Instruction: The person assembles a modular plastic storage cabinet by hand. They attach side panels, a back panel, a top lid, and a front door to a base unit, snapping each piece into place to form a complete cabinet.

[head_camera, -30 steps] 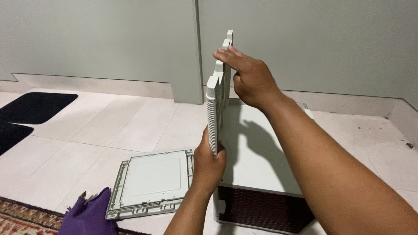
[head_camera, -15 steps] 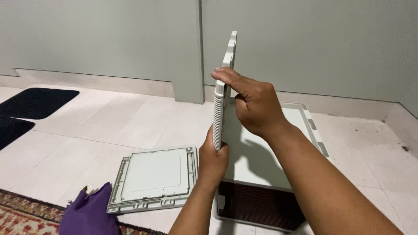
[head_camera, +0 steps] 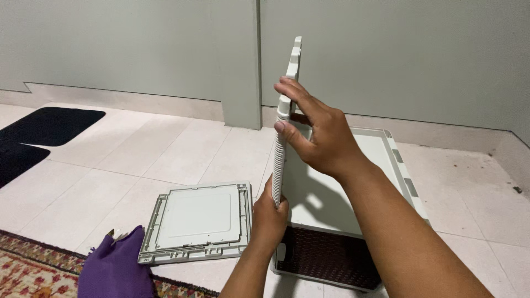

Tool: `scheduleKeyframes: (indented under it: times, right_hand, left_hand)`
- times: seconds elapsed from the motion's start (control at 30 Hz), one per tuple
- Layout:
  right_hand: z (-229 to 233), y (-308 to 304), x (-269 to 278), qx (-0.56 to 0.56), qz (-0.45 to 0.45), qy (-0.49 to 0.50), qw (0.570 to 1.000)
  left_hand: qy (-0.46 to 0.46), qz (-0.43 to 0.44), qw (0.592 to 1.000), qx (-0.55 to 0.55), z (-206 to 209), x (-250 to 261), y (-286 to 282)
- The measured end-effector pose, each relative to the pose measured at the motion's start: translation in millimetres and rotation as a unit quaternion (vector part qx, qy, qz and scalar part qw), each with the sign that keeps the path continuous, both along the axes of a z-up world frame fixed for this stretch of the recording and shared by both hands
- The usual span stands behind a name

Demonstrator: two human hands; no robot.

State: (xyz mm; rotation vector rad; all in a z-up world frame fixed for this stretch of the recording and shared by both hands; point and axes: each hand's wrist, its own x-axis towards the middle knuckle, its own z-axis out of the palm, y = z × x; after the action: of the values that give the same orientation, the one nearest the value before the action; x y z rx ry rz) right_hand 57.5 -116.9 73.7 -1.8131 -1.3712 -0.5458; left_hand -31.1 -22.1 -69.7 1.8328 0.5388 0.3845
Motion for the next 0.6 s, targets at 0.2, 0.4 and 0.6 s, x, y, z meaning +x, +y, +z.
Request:
scheduleKeyframes:
  times: [0.2,0.4,0.6]
  right_hand:
    - [-6.4,4.5,4.9,0.017,0.011,-0.027,0.999]
    - [2.5,7.5,-5.0,-0.035,-0.04,-0.011,0.999]
    - [1.4,0.5,-27.5,0.074,-0.017,-0.066,0.995]
  left_hand:
    - [0.029,0.013,0.999,-0.011,4.4,-0.4,-2.8]
    - [-0.088,-0.045,0.995,0.0,-14.5,-5.3,6.0]
    - [-0.039,-0.056,0.995,0.079,-52.2,-35.3,51.2]
